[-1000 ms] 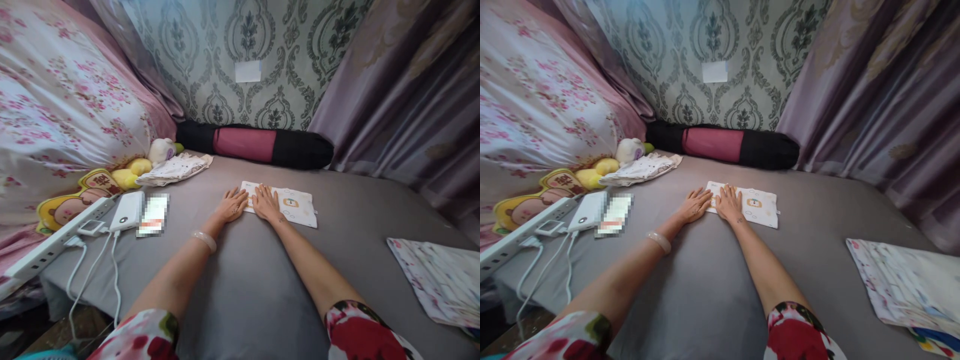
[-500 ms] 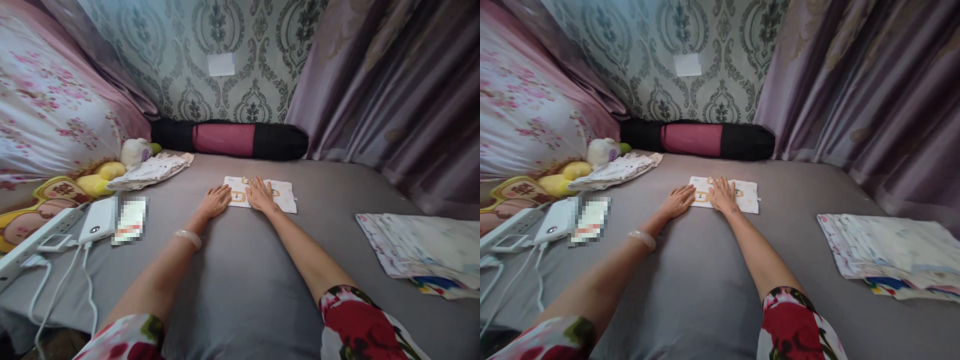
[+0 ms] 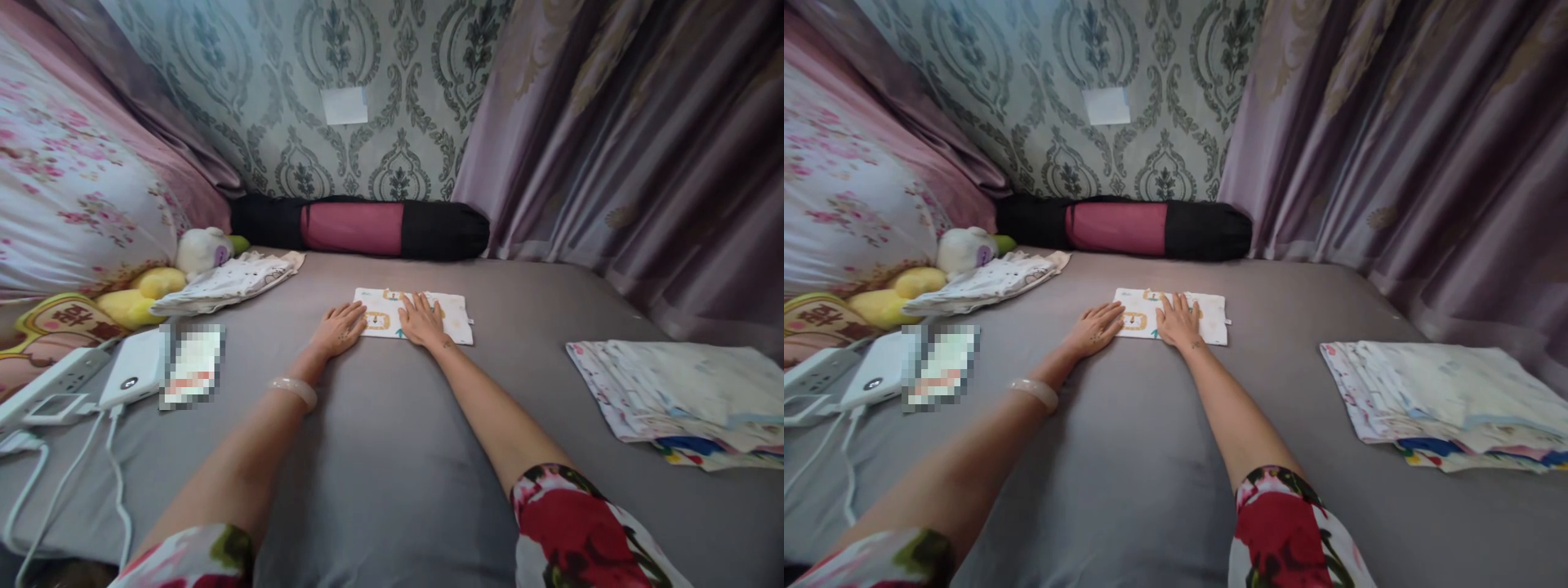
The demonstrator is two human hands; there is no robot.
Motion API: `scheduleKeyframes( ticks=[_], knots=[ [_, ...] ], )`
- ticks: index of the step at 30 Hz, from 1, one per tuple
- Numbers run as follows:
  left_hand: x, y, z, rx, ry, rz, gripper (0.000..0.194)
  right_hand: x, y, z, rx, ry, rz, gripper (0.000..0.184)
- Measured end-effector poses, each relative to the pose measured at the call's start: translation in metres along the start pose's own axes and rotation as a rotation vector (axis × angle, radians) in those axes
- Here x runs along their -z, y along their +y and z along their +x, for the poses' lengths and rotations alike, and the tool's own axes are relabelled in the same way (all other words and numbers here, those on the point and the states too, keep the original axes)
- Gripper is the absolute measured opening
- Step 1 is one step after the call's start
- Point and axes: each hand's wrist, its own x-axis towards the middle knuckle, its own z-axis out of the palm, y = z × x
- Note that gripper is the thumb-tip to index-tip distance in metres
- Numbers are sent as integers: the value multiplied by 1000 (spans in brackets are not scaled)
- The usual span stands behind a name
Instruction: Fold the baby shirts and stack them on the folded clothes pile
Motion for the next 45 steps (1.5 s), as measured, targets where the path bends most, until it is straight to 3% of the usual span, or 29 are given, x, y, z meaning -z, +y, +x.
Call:
scheduleKeyframes(
  ticks=[4, 9, 15, 23, 27, 33, 38, 42, 45],
  knots=[
    [-2, -2, 1, -7, -8, -2, 57, 17, 9, 0, 24, -114, 104, 59],
    [-2, -2, 0, -2, 9, -5, 56, 31, 35, -9, -14, -26, 25, 62],
    [1, 1, 0, -3, -8, -7, 56, 21, 59, -14, -85, -13, -47, 61],
    [5, 3, 4, -16, -13, 29, 52, 12, 61, -16, -91, 8, -59, 62],
    [22, 13, 30, -46, -55, 113, 50, 27, 65, -10, -47, -10, -64, 54],
    [43, 29, 86, 82, -238, 246, 39, 62, 77, 16, -130, -117, -83, 36],
    [42, 29, 124, 104, -365, 235, 28, 72, 81, 44, -95, -248, -106, 37],
    [39, 16, 153, 116, -497, 181, 41, 70, 82, 67, -104, -372, -109, 32],
    [35, 9, 171, 46, -529, 211, 48, 70, 84, 83, -129, -469, -112, 31]
  ],
)
